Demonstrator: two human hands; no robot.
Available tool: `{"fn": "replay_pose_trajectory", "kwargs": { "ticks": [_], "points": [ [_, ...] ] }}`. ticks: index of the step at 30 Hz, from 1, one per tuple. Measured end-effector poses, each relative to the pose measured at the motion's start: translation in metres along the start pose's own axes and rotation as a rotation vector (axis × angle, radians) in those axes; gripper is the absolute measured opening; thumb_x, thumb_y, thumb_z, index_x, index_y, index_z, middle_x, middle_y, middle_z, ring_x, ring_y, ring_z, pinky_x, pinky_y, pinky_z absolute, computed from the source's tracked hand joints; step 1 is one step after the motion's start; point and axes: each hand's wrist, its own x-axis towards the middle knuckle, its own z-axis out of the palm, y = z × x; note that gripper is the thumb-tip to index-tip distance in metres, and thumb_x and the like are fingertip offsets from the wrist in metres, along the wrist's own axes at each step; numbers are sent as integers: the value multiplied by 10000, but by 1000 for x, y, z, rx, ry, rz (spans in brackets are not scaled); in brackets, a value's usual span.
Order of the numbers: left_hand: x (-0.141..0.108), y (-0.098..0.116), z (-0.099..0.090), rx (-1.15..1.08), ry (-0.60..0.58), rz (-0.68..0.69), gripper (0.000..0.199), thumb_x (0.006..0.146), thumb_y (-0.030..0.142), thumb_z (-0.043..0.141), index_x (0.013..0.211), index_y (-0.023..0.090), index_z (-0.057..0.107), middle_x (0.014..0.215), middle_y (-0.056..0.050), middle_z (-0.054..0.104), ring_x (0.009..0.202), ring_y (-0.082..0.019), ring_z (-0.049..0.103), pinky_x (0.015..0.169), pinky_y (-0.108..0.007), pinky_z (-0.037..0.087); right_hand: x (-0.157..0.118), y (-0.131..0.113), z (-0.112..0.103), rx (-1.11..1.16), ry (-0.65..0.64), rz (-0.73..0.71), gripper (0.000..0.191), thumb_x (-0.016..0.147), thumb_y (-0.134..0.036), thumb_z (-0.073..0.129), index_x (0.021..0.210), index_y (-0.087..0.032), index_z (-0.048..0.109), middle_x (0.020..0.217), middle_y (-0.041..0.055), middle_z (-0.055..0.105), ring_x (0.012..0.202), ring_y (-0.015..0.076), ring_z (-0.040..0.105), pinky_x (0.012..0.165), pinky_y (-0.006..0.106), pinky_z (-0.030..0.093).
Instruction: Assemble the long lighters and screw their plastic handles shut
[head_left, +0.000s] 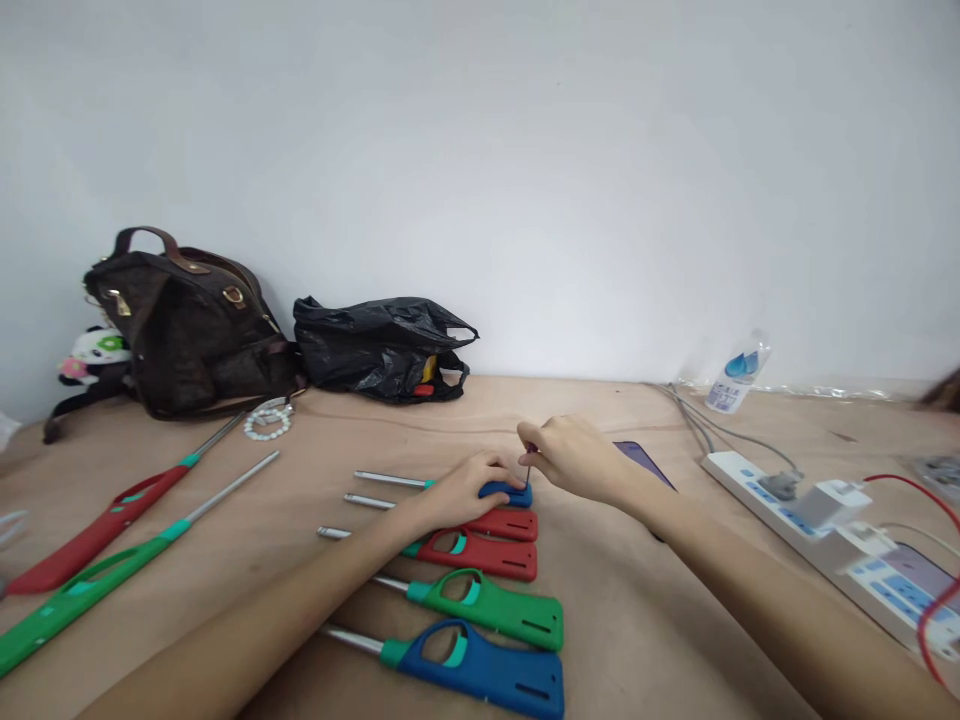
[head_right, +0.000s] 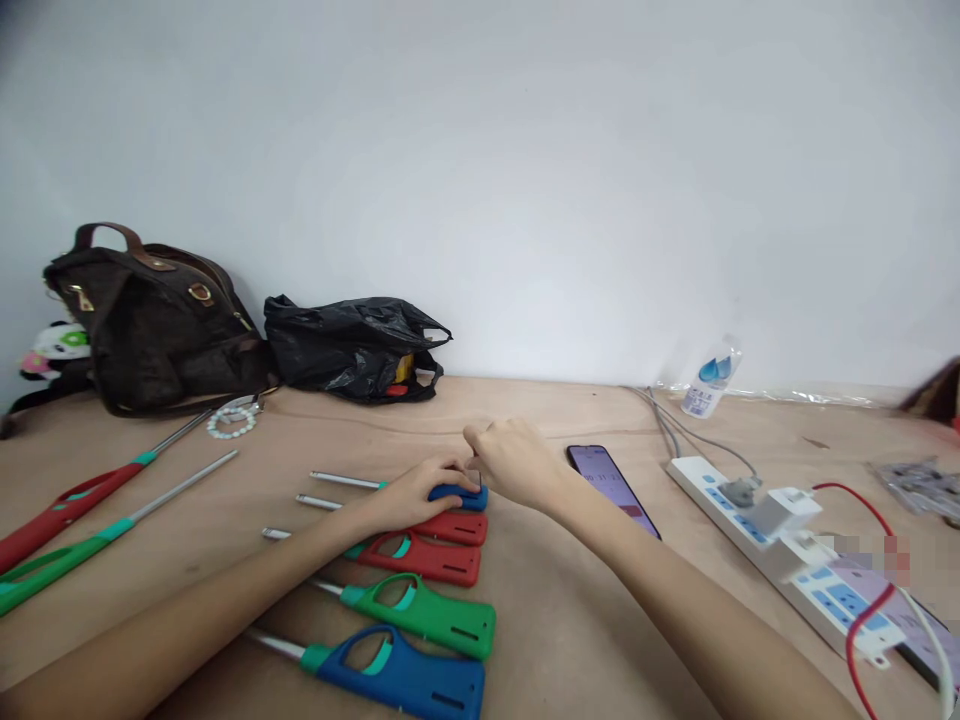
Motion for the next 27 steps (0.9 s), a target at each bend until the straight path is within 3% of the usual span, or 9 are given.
{"fn": "replay_pose_trajectory", "kwargs": {
  "ticks": [7,13,16,20,23,27],
  "points": [
    [1,-2,0,3,-35,11,242,849,112,587,1042,222,683,1076,-40,612,1041,-195,563,964,-332,443,-10,3,20,75,96,285,196,948,-330,480,906,-172,589,749,78,698,703,223,652,545,273,289],
    [0,-2,0,33,-38,-42,234,854,122,588,1056,196,680,1007,-48,591,961,-191,573,900,-325,456,-27,19,28,123,94,363,266,961,-383,453,816,-190,568,716,60,677,678,205,633,541,257,288],
    [0,0,0,37,-38,-29,247,843,107,594,1055,202,678,1009,-42,587,977,-190,567,907,-318,450,-28,21,27,134,105,303,219,963,-345,453,842,-188,547,740,58,667,662,196,608,554,260,300],
    [0,1,-1,40,-44,-23,242,847,117,592,1057,205,674,1014,-39,591,969,-186,568,909,-314,452,-20,20,21,270,139,66,43,928,-174,471,905,-180,507,857,58,646,749,175,575,644,256,366],
    [0,1,-1,35,-46,-15,230,852,127,591,1049,210,677,1057,-42,590,1019,-193,554,940,-317,440,-12,20,13,339,120,-53,89,891,-97,487,888,-184,506,876,48,626,768,165,549,661,251,377],
    [0,1,-1,28,-46,-12,220,864,136,584,1050,204,680,1077,-52,583,1054,-201,540,960,-326,431,-2,23,6,345,77,-94,125,856,-54,522,841,-177,541,876,44,633,765,156,546,664,245,376]
  ]
}}
